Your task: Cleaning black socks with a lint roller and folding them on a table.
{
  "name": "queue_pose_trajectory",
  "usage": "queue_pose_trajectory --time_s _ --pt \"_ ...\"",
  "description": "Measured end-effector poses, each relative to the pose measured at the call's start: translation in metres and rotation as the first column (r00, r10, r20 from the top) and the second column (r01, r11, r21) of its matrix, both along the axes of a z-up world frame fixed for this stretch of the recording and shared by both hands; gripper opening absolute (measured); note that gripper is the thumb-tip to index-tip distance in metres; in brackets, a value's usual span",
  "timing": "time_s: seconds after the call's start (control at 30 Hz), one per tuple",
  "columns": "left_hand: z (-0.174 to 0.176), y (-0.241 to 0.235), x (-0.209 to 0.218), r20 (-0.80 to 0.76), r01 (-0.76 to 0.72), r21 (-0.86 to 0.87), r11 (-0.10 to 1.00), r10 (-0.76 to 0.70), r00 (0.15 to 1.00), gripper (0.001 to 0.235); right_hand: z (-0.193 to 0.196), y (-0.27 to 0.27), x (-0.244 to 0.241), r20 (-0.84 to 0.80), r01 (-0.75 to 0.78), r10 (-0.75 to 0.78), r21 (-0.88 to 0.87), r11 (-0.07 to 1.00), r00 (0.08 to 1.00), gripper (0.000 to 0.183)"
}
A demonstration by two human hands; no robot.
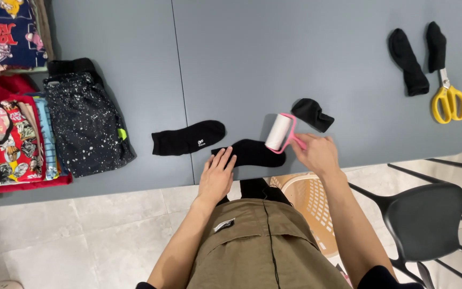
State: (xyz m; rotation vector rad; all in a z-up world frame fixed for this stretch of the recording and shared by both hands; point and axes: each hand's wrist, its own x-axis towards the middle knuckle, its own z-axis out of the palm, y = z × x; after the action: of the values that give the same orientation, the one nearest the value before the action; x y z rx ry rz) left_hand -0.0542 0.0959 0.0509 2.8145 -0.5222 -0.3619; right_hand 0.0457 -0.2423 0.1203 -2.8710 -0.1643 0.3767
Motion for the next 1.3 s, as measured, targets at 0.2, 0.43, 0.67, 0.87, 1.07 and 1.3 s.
queue_pose_trajectory --time_s 0.2,0.43,0.67,0.87,1.07,1.3 --pt "-0.001 0.007 0.0 -0.054 0.028 -0.012 1.0 -0.028 0.998 0.063 0.003 -0.041 -0.007 0.015 0.144 -0.147 0.133 0.981 0.989 0.032" --pt "0.002 0.009 0.003 -0.08 0.011 -0.025 1.0 -0.013 0.997 0.064 -0.019 -0.01 -0.007 -0.028 -0.01 0.011 0.015 1.0 1.0 0.036" --pt "-0.01 0.034 -0.001 0.138 0.039 -0.165 0.986 -0.016 0.99 0.047 -0.001 -0.057 -0.031 -0.128 0.182 -0.147 0.331 0.926 0.981 0.031" --pt "-0.021 0.037 -0.004 0.279 0.073 -0.149 0.986 -0.029 0.96 0.038 -0.097 -0.028 -0.062 -0.022 -0.072 0.094 0.48 0.874 0.995 0.035" --pt "-0.007 0.033 0.006 0.265 0.04 -0.251 0.967 0.029 0.964 0.02 -0.136 -0.027 -0.056 0.056 -0.242 0.239 0.382 0.892 0.969 0.039" --pt "0.06 0.027 0.028 -0.481 -0.596 -0.583 0.553 0.356 0.801 0.019 -0.021 -0.019 -0.036 -0.334 0.372 -0.172 0.761 0.531 0.927 0.024"
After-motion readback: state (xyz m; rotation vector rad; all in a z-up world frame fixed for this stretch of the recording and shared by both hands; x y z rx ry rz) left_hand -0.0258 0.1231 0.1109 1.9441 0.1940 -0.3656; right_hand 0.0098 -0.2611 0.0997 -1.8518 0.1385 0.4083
